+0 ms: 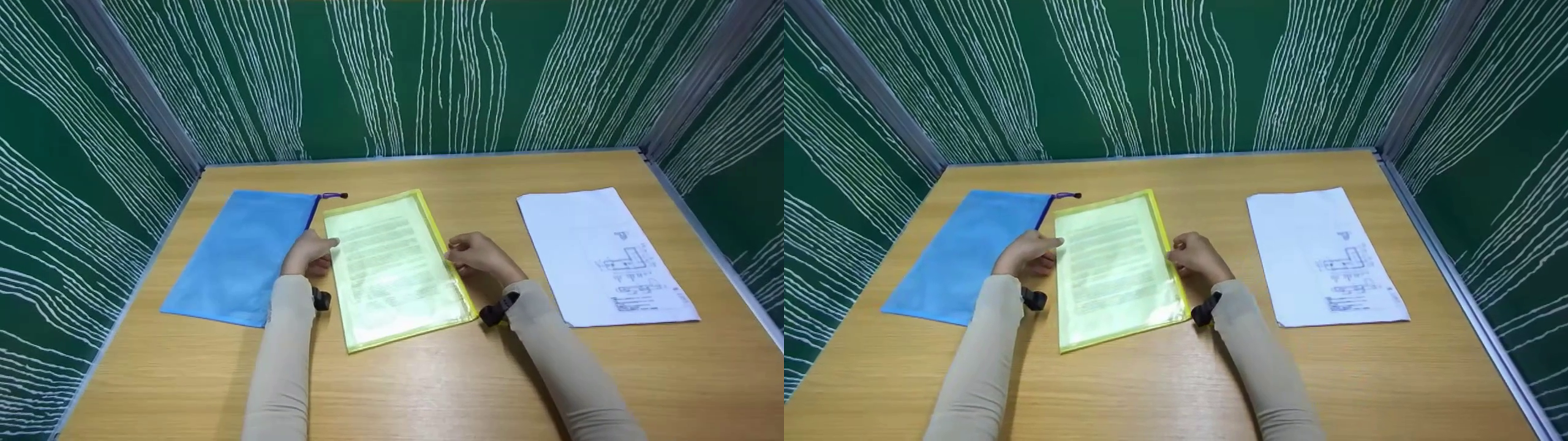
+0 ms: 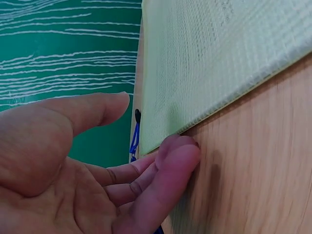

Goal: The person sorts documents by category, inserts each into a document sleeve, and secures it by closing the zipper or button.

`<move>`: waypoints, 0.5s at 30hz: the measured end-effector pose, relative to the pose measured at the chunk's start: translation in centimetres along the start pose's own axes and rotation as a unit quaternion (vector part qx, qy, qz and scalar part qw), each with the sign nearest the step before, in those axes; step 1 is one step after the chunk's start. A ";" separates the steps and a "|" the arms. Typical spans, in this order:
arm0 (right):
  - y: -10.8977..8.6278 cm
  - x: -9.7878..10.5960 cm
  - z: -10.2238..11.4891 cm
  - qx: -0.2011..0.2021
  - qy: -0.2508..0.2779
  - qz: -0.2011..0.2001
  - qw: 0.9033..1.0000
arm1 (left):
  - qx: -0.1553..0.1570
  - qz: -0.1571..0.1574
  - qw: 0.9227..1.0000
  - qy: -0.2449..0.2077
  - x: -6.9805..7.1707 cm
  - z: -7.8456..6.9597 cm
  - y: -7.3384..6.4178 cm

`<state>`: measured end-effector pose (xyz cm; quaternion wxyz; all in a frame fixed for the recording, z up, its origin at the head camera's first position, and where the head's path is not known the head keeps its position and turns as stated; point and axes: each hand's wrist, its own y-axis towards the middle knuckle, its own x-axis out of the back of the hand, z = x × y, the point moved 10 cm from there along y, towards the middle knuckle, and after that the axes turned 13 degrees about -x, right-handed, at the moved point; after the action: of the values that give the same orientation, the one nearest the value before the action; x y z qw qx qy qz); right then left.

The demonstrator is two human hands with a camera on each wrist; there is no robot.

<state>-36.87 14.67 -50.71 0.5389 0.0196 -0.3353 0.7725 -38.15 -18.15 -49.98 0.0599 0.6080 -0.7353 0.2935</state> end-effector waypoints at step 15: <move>0.1 -0.4 -0.2 0.002 0.029 -0.025 0.999 | -0.047 -0.030 0.998 0.002 -0.7 -0.5 0.4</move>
<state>-36.76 14.46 -51.10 0.5675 0.0068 -0.3176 0.7596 -38.50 -17.26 -50.00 0.0986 0.6260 -0.7293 0.2579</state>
